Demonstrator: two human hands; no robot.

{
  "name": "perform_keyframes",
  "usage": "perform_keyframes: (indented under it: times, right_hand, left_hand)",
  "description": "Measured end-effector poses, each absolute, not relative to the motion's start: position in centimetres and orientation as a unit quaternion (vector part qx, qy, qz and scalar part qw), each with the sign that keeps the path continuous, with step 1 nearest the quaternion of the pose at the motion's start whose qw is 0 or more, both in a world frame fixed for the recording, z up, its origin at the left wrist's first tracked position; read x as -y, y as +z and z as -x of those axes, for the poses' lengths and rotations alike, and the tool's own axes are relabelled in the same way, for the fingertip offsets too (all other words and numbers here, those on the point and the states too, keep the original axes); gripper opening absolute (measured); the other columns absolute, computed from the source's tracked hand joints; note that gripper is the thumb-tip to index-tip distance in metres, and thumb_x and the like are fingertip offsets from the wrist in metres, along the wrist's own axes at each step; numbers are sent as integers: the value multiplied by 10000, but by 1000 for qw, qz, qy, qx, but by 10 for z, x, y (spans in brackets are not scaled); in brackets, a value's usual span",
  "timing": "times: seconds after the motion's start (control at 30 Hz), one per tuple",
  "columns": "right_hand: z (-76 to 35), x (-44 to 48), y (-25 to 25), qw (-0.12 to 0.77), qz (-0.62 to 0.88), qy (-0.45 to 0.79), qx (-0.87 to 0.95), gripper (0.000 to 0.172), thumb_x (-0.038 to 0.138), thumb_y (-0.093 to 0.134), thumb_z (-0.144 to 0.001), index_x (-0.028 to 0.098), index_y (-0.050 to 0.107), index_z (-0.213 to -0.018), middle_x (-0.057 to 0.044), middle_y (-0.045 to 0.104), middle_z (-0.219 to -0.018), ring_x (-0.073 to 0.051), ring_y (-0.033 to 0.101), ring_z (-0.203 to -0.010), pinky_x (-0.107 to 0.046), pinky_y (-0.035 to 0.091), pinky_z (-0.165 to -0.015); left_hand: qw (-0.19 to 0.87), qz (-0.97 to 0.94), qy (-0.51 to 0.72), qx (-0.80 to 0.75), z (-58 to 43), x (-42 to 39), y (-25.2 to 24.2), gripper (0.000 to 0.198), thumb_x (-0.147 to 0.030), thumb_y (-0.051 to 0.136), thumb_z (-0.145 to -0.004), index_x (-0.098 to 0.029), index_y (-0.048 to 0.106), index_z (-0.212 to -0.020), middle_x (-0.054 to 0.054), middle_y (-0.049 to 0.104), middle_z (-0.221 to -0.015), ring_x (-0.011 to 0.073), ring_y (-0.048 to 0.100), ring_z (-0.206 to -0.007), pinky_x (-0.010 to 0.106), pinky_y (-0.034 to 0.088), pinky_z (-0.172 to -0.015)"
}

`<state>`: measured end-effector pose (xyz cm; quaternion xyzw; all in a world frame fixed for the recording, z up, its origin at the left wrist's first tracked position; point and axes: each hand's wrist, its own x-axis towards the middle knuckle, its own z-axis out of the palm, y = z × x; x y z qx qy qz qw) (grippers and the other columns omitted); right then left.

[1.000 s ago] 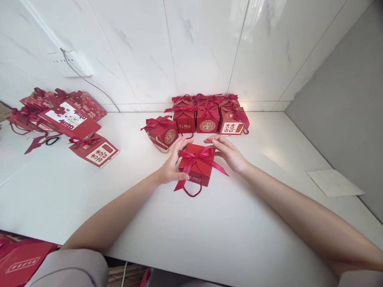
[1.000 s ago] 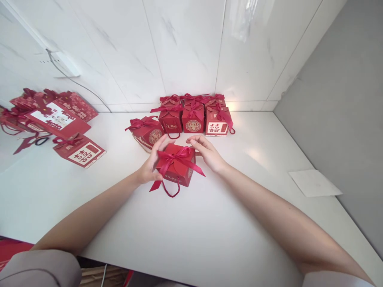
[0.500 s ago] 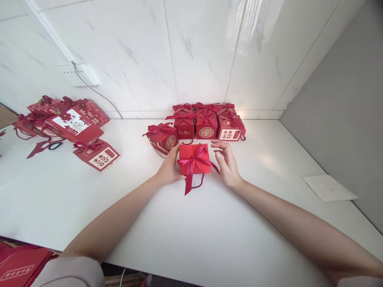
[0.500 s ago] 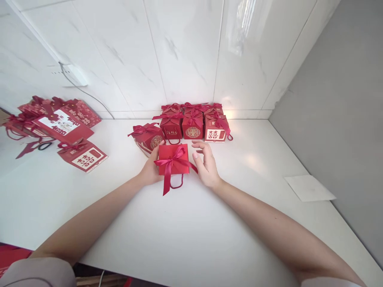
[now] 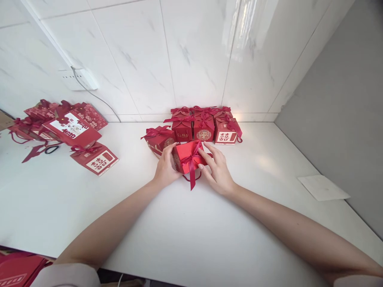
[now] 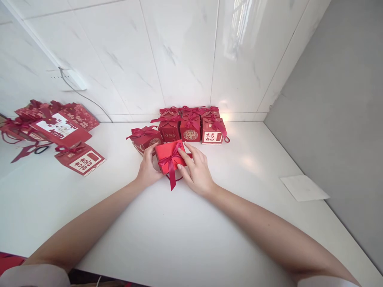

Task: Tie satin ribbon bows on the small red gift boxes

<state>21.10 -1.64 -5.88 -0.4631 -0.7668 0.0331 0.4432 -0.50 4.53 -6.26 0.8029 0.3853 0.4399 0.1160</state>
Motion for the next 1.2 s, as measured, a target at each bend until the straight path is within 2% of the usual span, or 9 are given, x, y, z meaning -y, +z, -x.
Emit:
perform_keyframes:
  times: [0.1, 0.27, 0.43, 0.6, 0.73, 0.87, 1.03, 1.13, 1.2]
  right_hand:
    - [-210, 17, -59, 438, 453, 50, 775, 542, 324, 425, -977, 312, 280, -1499, -110, 300, -1540, -304, 350, -1377, -533, 356, -1087]
    - [-210, 16, -61, 434, 450, 25, 780, 545, 308, 446, -967, 304, 295, -1491, -131, 296, -1536, -321, 360, -1366, -543, 380, -1054]
    - [-211, 17, -61, 429, 441, 24, 788, 625, 329, 456, -964, 302, 186, -1528, -135, 292, -1551, -321, 377, -1362, -541, 381, -1055]
    - [-212, 19, -59, 430, 431, 44, 792, 613, 330, 443, -972, 283, 190, -1529, -116, 344, -1533, -287, 367, -1383, -496, 366, -1089]
    - [-215, 18, -59, 435, 417, 39, 797, 605, 319, 428, -972, 282, 186, -1526, -111, 403, -1503, -279, 419, -1349, -504, 349, -1096]
    - [-218, 17, -60, 437, 405, 15, 803, 567, 279, 398, -975, 271, 213, -1511, -108, 468, -1461, -261, 468, -1317, -526, 267, -1136]
    - [-219, 17, -59, 471, 393, 24, 789, 443, 265, 410, -967, 265, 361, -1407, -102, 557, -1374, -241, 514, -1281, -541, 201, -1166]
    - [-219, 17, -60, 472, 407, 29, 781, 395, 272, 408, -971, 275, 417, -1367, -94, 546, -1383, -237, 508, -1286, -535, 186, -1173]
    - [-219, 16, -61, 466, 408, 27, 785, 433, 270, 409, -974, 295, 384, -1405, -83, 518, -1413, -233, 493, -1298, -526, 191, -1174]
  left_hand:
    - [108, -804, 429, -397, 8, -46, -60, 959, -314, 819, -619, -236, 297, -1420, 147, 437, -1412, 311, 488, -1289, 459, 473, -1026]
    - [87, -824, 407, -384, 12, -43, -58, 925, -283, 802, -637, -243, 307, -1417, 139, 425, -1442, 308, 429, -1352, 453, 463, -1047]
    - [133, -807, 409, -405, 12, -43, -61, 967, -298, 809, -620, -268, 274, -1425, 133, 424, -1440, 310, 490, -1298, 467, 477, -1024]
    - [177, -805, 409, -391, 16, -48, -66, 1041, -314, 831, -582, -298, 241, -1440, 137, 426, -1441, 334, 505, -1285, 525, 451, -1043]
    - [212, -809, 412, -362, 17, -51, -68, 1099, -345, 864, -542, -295, 245, -1448, 161, 435, -1437, 371, 485, -1303, 561, 419, -1070]
    - [226, -810, 416, -347, 17, -51, -68, 1121, -339, 878, -525, -293, 250, -1452, 170, 452, -1427, 395, 466, -1316, 593, 392, -1082]
    - [238, -807, 413, -348, 18, -50, -68, 1131, -342, 881, -519, -318, 244, -1454, 160, 446, -1432, 394, 492, -1289, 602, 422, -1047]
    - [244, -816, 404, -332, 18, -49, -68, 1108, -333, 872, -540, -326, 246, -1454, 155, 433, -1436, 379, 504, -1279, 583, 441, -1037]
    - [248, -821, 404, -318, 18, -49, -68, 1111, -317, 872, -537, -336, 246, -1454, 148, 422, -1441, 369, 510, -1272, 571, 449, -1033]
